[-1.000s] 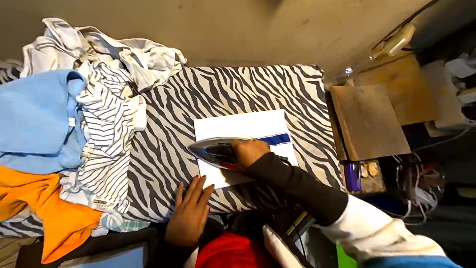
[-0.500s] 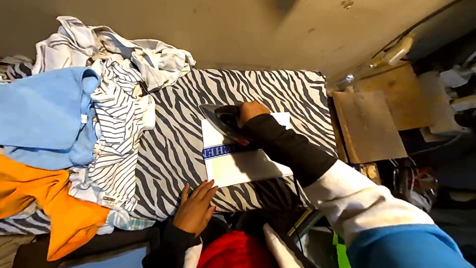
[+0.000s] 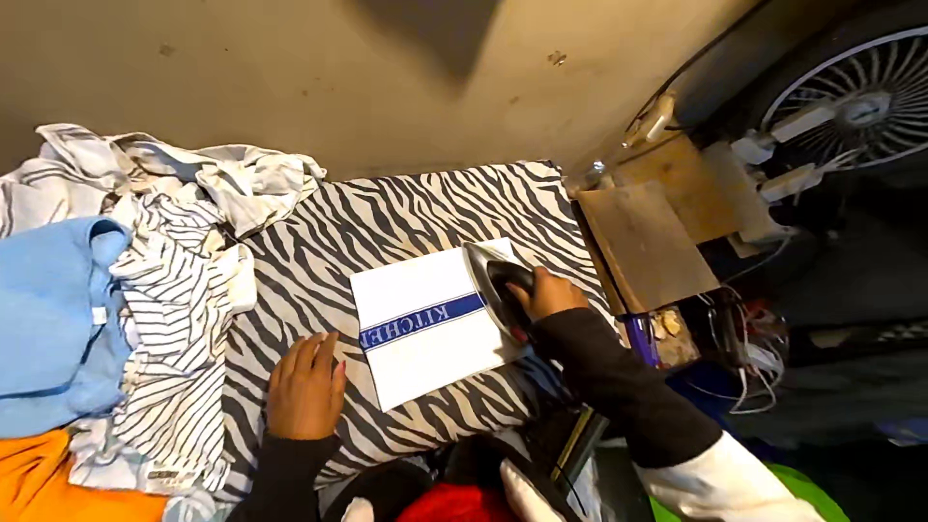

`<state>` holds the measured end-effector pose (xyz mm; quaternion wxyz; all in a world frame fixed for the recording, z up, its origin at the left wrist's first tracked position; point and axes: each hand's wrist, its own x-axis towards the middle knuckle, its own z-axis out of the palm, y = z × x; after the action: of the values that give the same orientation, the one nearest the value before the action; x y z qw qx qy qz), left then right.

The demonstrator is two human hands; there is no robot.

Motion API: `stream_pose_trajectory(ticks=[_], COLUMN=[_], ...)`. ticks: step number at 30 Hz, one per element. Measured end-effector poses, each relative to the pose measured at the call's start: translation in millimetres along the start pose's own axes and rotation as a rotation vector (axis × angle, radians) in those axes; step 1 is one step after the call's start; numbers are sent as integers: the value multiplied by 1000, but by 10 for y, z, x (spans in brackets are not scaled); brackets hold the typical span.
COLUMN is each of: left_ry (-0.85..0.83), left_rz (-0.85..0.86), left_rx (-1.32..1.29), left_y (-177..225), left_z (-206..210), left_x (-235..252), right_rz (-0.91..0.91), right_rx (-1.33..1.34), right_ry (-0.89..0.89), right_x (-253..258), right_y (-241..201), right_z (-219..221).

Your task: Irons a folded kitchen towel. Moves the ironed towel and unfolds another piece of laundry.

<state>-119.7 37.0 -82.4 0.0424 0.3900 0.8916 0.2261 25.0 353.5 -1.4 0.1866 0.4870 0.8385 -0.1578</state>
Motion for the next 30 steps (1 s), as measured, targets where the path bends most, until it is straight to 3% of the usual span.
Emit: stream_pose_trajectory(ticks=[2,6,8,12,16,24,26,30], left_ry=[-11,-13,50,99,151,342,335,271], left_rz=[-57,21,-3,-30,2,158,184,207], left_rx=[-9,-30,83,123,-51,-183,-206,-207], left_y=[226,563,412,165,30,336,421,457], left_z=[127,704,957,995,954,742,845,1005], left_x=[199,686,744,730,665,-157,-355,-553], right_rz=[-23,-76,-40,27,-383,-1007,-1066,-975], right_rx=[9,-74,-66,-60,-260,-346,-331,-357], right_ry=[-48,-126,-76,34,22,203,226,142], right_x=[-74,-161,0,440,621,1088,1016,784], right_y=[23,-333,-314,202,347,-562,-723,-968], right_z=[-19,24,-46,-197,-286,-164,-82,-36])
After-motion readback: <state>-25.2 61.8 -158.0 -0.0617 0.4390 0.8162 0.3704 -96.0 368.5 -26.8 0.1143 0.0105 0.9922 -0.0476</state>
